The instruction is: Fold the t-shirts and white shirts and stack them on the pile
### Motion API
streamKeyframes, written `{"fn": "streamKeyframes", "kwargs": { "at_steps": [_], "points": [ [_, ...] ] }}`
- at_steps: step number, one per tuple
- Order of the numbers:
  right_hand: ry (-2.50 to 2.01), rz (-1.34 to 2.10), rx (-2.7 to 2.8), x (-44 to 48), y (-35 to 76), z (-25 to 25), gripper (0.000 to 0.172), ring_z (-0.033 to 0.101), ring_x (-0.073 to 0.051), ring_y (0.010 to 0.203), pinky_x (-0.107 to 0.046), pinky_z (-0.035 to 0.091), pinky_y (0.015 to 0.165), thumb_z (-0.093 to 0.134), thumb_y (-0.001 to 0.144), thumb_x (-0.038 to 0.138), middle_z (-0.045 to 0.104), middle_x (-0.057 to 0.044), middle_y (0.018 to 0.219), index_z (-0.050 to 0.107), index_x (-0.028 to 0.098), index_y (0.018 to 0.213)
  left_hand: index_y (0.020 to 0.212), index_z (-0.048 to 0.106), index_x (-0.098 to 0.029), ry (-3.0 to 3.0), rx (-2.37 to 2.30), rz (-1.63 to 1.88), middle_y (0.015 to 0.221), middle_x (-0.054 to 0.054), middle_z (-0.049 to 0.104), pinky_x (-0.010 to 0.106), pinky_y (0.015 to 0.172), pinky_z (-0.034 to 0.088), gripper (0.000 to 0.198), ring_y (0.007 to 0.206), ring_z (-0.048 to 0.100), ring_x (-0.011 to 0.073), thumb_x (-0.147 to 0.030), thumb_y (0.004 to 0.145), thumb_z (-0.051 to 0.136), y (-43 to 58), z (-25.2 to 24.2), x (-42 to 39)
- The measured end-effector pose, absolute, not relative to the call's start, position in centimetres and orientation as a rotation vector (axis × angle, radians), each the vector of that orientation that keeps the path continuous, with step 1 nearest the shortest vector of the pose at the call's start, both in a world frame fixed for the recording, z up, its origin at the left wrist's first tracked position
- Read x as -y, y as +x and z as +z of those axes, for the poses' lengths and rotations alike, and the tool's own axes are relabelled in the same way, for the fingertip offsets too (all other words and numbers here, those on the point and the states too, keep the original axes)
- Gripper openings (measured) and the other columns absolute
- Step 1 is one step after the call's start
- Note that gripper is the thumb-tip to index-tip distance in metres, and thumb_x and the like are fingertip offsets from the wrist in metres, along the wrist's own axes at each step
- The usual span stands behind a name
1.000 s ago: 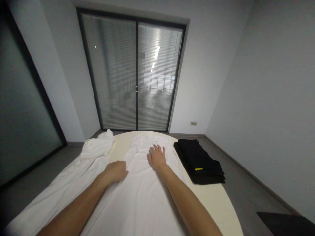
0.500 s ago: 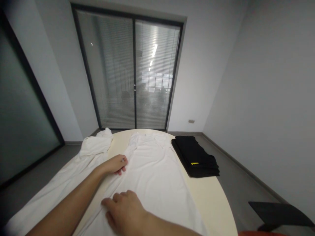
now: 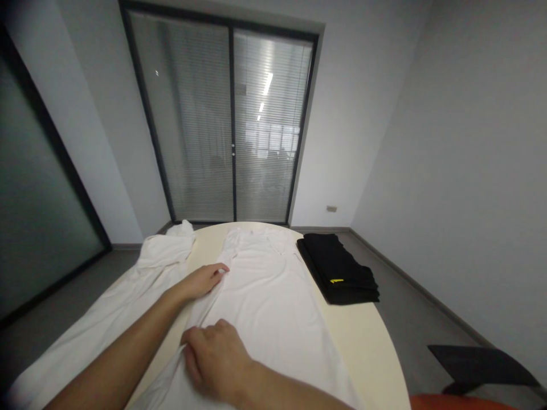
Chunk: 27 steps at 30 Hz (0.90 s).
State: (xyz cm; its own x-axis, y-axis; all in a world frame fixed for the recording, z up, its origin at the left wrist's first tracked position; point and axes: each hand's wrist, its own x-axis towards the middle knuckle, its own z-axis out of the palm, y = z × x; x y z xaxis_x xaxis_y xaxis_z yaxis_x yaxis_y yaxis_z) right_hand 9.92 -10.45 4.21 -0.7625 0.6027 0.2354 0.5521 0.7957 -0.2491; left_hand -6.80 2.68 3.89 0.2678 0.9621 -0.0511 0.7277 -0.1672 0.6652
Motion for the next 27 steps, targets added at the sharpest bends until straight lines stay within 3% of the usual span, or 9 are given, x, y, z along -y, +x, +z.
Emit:
{"fn": "streamKeyframes", "kwargs": {
  "at_steps": [3, 9, 16, 20, 27],
  "points": [
    [-0.866, 0.305, 2.654, 10.7, 10.9, 4.9, 0.025, 0.066, -0.02, 0.077, -0.031, 0.044, 0.075, 0.041, 0.095, 0.023, 0.072, -0.005, 0.088, 0.056, 0.02, 0.115, 0.117, 0.07, -0.026, 2.228, -1.483, 0.547, 0.118, 0.006, 0.071, 0.03, 0.093, 0.046, 0.034, 0.106, 0.066, 0.0214, -0.025, 0.093, 0.047, -6.7, 3.7, -2.6],
    [-0.798, 0.657, 2.571, 10.8, 12.4, 5.0, 0.029, 0.065, -0.015, 0.074, -0.023, 0.043, 0.068, 0.042, 0.091, 0.018, 0.071, -0.003, 0.087, 0.057, 0.021, 0.116, 0.095, 0.072, -0.025, 2.42, -1.505, 0.48, 0.103, 0.004, 0.071, 0.028, 0.081, 0.046, 0.023, 0.092, 0.066, 0.0201, -0.023, 0.091, 0.05, -6.5, 3.6, -2.4],
    [-0.812, 0.997, 2.403, 10.8, 11.7, 3.7, 0.038, 0.063, -0.01, 0.071, -0.017, 0.044, 0.066, 0.06, 0.081, 0.018, 0.073, 0.0, 0.096, 0.065, 0.023, 0.118, 0.102, 0.064, -0.024, 2.354, -1.564, 0.665, 0.104, 0.003, 0.071, 0.028, 0.081, 0.044, 0.022, 0.092, 0.065, 0.0193, -0.03, 0.097, 0.044, -5.9, 4.0, -2.5],
    [-0.992, 0.957, 2.403, 10.6, 11.6, 4.0, 0.021, 0.066, -0.012, 0.079, -0.018, 0.044, 0.072, 0.065, 0.077, 0.018, 0.074, 0.0, 0.092, 0.07, 0.022, 0.097, 0.102, 0.064, -0.024, 2.351, -1.544, 0.726, 0.104, 0.002, 0.072, 0.028, 0.081, 0.044, 0.02, 0.093, 0.065, 0.0191, -0.031, 0.097, 0.045, -5.7, 3.8, -2.5],
    [-0.847, 0.587, 2.661, 11.2, 14.3, 8.3, 0.026, 0.064, -0.015, 0.069, -0.027, 0.042, 0.076, 0.053, 0.085, 0.022, 0.072, 0.001, 0.08, 0.06, 0.022, 0.11, 0.102, 0.064, -0.024, 2.324, -1.529, 0.783, 0.106, 0.003, 0.071, 0.028, 0.084, 0.045, 0.02, 0.096, 0.066, 0.0193, -0.029, 0.096, 0.046, -4.9, 3.7, -2.3]
  ]
}}
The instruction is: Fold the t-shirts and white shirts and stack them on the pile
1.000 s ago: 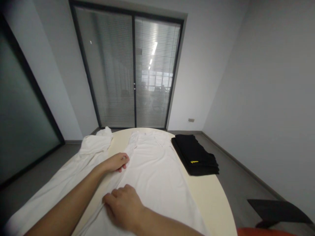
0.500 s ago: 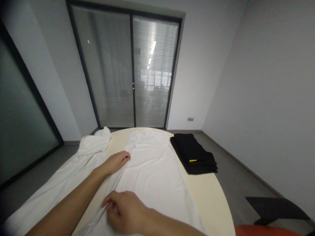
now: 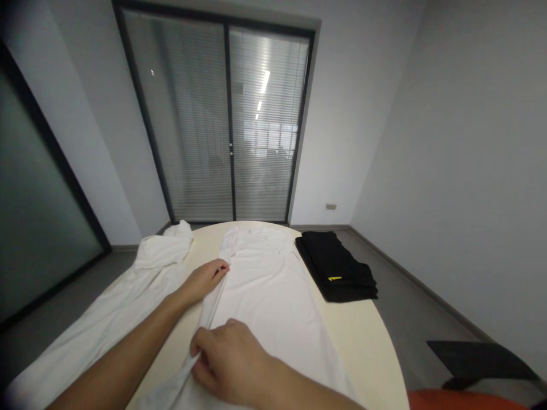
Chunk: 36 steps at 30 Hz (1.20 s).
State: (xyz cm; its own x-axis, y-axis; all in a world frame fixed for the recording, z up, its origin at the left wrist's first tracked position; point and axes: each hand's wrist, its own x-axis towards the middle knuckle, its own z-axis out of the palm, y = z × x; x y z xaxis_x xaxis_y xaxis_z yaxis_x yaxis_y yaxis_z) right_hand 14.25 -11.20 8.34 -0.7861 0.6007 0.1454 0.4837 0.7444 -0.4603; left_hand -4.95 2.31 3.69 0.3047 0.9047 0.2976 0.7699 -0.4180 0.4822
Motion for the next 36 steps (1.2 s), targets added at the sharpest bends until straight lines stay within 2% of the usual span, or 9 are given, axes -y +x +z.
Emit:
{"fn": "streamKeyframes", "kwargs": {
  "at_steps": [6, 10, 13, 16, 19, 24, 26, 30, 36],
  "points": [
    [-0.942, 0.271, 2.992, 10.8, 16.2, 9.7, 0.019, 0.063, -0.021, 0.076, -0.033, 0.041, 0.074, 0.061, 0.083, 0.03, 0.07, -0.006, 0.087, 0.064, 0.019, 0.098, 0.098, 0.066, -0.024, 2.35, -1.513, 0.725, 0.102, 0.002, 0.073, 0.027, 0.082, 0.045, 0.018, 0.094, 0.066, 0.0187, -0.026, 0.095, 0.048, -4.3, 2.9, -2.1],
    [-0.647, 0.201, 3.048, 10.6, 16.3, 8.6, 0.035, 0.059, -0.025, 0.098, -0.035, 0.041, 0.08, 0.067, 0.082, 0.039, 0.066, -0.01, 0.112, 0.064, 0.02, 0.111, 0.1, 0.068, -0.023, 2.368, -1.466, 0.701, 0.104, 0.002, 0.073, 0.027, 0.084, 0.046, 0.019, 0.096, 0.066, 0.0185, -0.024, 0.093, 0.05, -4.2, 2.3, -2.1],
    [-0.405, 0.271, 3.011, 10.6, 16.0, 7.4, 0.043, 0.057, -0.024, 0.103, -0.035, 0.04, 0.086, 0.067, 0.085, 0.045, 0.067, -0.008, 0.112, 0.061, 0.021, 0.12, 0.101, 0.069, -0.022, 2.369, -1.454, 0.692, 0.105, 0.003, 0.073, 0.027, 0.085, 0.047, 0.02, 0.097, 0.066, 0.0186, -0.023, 0.092, 0.052, -4.2, 2.3, -2.1],
    [-0.322, 0.397, 2.982, 10.5, 15.8, 6.7, 0.031, 0.06, -0.021, 0.096, -0.033, 0.04, 0.086, 0.068, 0.086, 0.039, 0.07, -0.003, 0.094, 0.066, 0.022, 0.111, 0.098, 0.07, -0.022, 2.389, -1.465, 0.671, 0.104, 0.003, 0.073, 0.028, 0.085, 0.047, 0.019, 0.097, 0.066, 0.019, -0.023, 0.092, 0.052, -4.0, 2.6, -2.0],
    [-0.214, 0.692, 2.962, 10.4, 16.0, 7.3, 0.02, 0.062, -0.015, 0.087, -0.025, 0.042, 0.083, 0.065, 0.089, 0.027, 0.07, 0.001, 0.09, 0.067, 0.023, 0.109, 0.097, 0.069, -0.022, 2.387, -1.52, 0.727, 0.101, 0.003, 0.072, 0.028, 0.084, 0.047, 0.018, 0.095, 0.065, 0.019, -0.024, 0.094, 0.051, -3.6, 2.9, -1.9],
    [-0.245, 0.893, 2.969, 10.5, 16.7, 9.1, 0.048, 0.064, -0.016, 0.088, -0.022, 0.044, 0.072, 0.066, 0.082, 0.018, 0.069, -0.001, 0.105, 0.06, 0.026, 0.128, 0.1, 0.068, -0.022, 2.386, -1.555, 0.797, 0.101, 0.003, 0.072, 0.028, 0.085, 0.047, 0.018, 0.093, 0.065, 0.0183, -0.024, 0.095, 0.051, -2.9, 2.6, -1.7],
    [-0.287, 0.864, 3.001, 10.5, 16.7, 8.9, 0.039, 0.065, -0.017, 0.088, -0.022, 0.044, 0.069, 0.067, 0.079, 0.018, 0.07, -0.002, 0.106, 0.066, 0.025, 0.118, 0.1, 0.069, -0.021, 2.434, -1.52, 0.749, 0.102, 0.004, 0.072, 0.029, 0.088, 0.047, 0.018, 0.097, 0.065, 0.0195, -0.021, 0.094, 0.052, -2.8, 2.3, -1.7],
    [-0.298, 0.977, 3.051, 10.6, 16.5, 7.5, 0.011, 0.065, -0.015, 0.076, -0.022, 0.04, 0.061, 0.069, 0.077, 0.019, 0.071, 0.003, 0.086, 0.069, 0.026, 0.085, 0.109, 0.069, -0.02, 2.481, -1.465, 0.685, 0.111, 0.006, 0.071, 0.033, 0.096, 0.045, 0.023, 0.106, 0.063, 0.0215, -0.022, 0.095, 0.051, -2.8, 1.8, -1.7],
    [-0.417, 1.267, 2.943, 10.9, 16.6, 6.9, 0.008, 0.066, -0.015, 0.078, -0.023, 0.043, 0.063, 0.076, 0.076, 0.026, 0.071, 0.004, 0.085, 0.068, 0.026, 0.079, 0.125, 0.066, -0.021, 2.499, -1.431, 0.664, 0.119, 0.007, 0.07, 0.036, 0.1, 0.044, 0.034, 0.112, 0.059, 0.0226, -0.022, 0.098, 0.046, -2.8, 1.6, -1.6]
  ]
}}
